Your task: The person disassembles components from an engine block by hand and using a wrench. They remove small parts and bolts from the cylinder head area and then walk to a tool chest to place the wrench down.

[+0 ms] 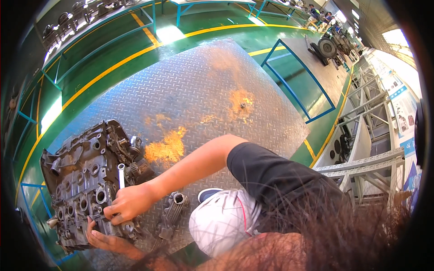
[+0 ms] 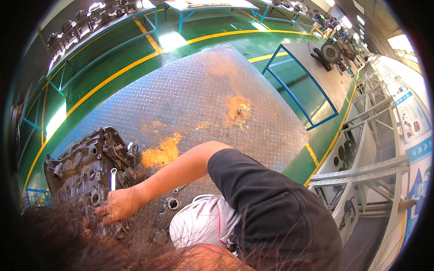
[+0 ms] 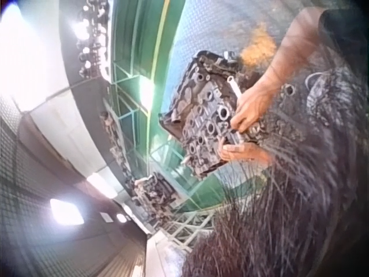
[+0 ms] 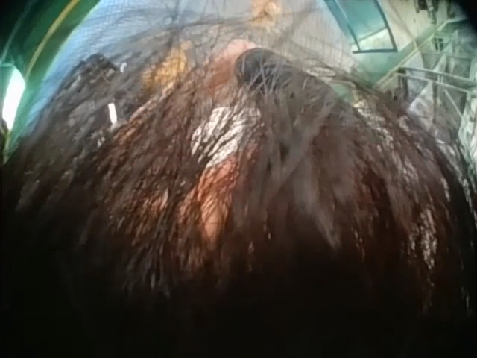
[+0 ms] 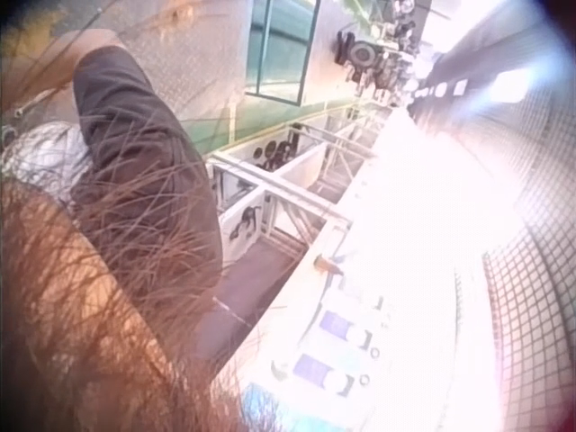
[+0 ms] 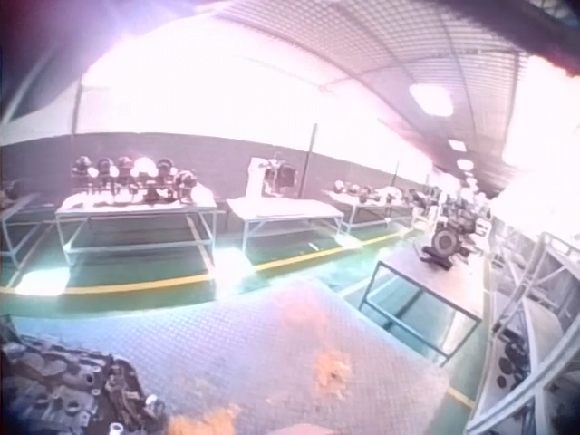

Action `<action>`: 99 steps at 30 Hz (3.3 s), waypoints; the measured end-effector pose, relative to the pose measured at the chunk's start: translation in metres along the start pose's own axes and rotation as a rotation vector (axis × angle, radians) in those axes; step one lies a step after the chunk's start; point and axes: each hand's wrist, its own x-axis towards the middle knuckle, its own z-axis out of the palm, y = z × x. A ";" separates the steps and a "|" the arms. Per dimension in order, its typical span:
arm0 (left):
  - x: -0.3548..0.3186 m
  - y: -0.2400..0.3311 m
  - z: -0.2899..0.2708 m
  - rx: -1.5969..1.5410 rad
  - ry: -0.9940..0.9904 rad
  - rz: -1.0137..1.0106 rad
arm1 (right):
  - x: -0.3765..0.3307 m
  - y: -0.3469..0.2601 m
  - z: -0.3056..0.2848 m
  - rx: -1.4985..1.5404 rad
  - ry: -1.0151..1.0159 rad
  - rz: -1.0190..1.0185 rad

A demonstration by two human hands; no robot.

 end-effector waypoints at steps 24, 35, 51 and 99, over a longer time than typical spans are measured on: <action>0.010 0.041 -0.004 -0.177 0.060 -0.026 | 0.000 0.011 -0.002 0.094 -0.058 0.006; 0.012 0.048 -0.008 -0.121 -0.001 0.029 | -0.010 -0.009 0.006 0.146 -0.011 0.192; 0.000 0.011 0.021 -0.083 0.097 -0.046 | 0.005 0.011 -0.005 0.353 -0.207 0.379; 0.004 0.017 0.007 -0.091 0.139 -0.052 | 0.019 0.010 0.011 0.747 -0.059 0.577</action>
